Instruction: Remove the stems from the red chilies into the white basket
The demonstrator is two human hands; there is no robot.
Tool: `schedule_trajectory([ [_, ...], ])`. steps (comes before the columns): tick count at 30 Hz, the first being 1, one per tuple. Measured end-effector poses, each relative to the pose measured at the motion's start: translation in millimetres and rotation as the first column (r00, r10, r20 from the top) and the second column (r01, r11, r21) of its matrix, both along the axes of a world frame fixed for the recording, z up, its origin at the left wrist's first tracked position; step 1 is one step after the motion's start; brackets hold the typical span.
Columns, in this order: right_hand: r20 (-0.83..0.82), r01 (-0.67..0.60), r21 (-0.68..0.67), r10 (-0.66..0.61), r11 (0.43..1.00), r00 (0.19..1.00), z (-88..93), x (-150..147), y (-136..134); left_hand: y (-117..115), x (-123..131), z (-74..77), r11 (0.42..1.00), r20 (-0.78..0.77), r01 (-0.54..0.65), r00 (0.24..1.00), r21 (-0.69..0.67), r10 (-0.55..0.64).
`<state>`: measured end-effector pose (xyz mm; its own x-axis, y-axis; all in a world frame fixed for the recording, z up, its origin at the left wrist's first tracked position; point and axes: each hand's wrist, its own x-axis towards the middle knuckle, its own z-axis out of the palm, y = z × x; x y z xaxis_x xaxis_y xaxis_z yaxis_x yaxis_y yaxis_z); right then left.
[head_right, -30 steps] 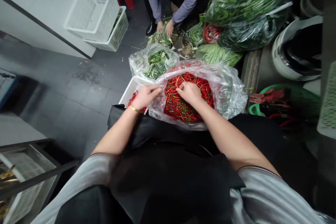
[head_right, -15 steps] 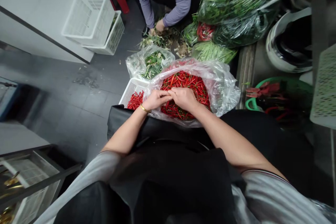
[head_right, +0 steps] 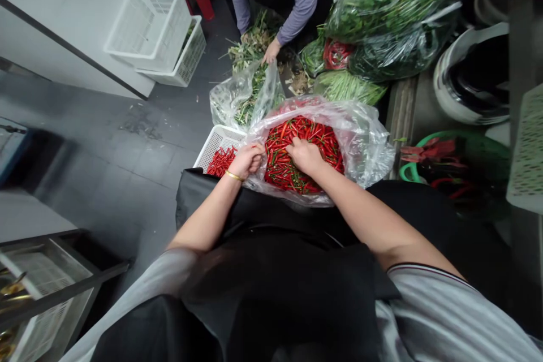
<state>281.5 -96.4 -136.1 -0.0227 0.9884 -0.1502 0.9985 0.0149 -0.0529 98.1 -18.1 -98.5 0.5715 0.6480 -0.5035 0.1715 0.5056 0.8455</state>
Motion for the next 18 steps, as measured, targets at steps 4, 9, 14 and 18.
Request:
schedule_trajectory([
  [4, -0.084, 0.078, 0.018, -0.076, 0.997, 0.994, 17.7, 14.2, -15.2, -11.3, 18.3, -14.2, 0.894, -0.088, 0.072, 0.995, 0.443, -0.036],
  [9, -0.448, 0.179, 0.061, -0.134, 0.982, 0.884, 30.5, 7.6, -30.1, -21.3, 38.1, -24.9, 0.821, -0.143, 0.215, 0.976, 0.529, -0.163],
  [14, -0.899, 0.292, -0.182, -0.279, 0.939, 0.339, 18.0, -3.7, -25.9, -19.2, 31.1, -14.6, 0.989, 0.000, 0.129, 0.992, 0.069, -0.129],
  [18, -0.920, 0.131, -0.292, -0.316, 0.947, 0.232, 11.4, -28.0, -36.8, -26.3, 16.2, -10.3, 0.994, 0.066, 0.105, 0.992, 0.042, -0.108],
])
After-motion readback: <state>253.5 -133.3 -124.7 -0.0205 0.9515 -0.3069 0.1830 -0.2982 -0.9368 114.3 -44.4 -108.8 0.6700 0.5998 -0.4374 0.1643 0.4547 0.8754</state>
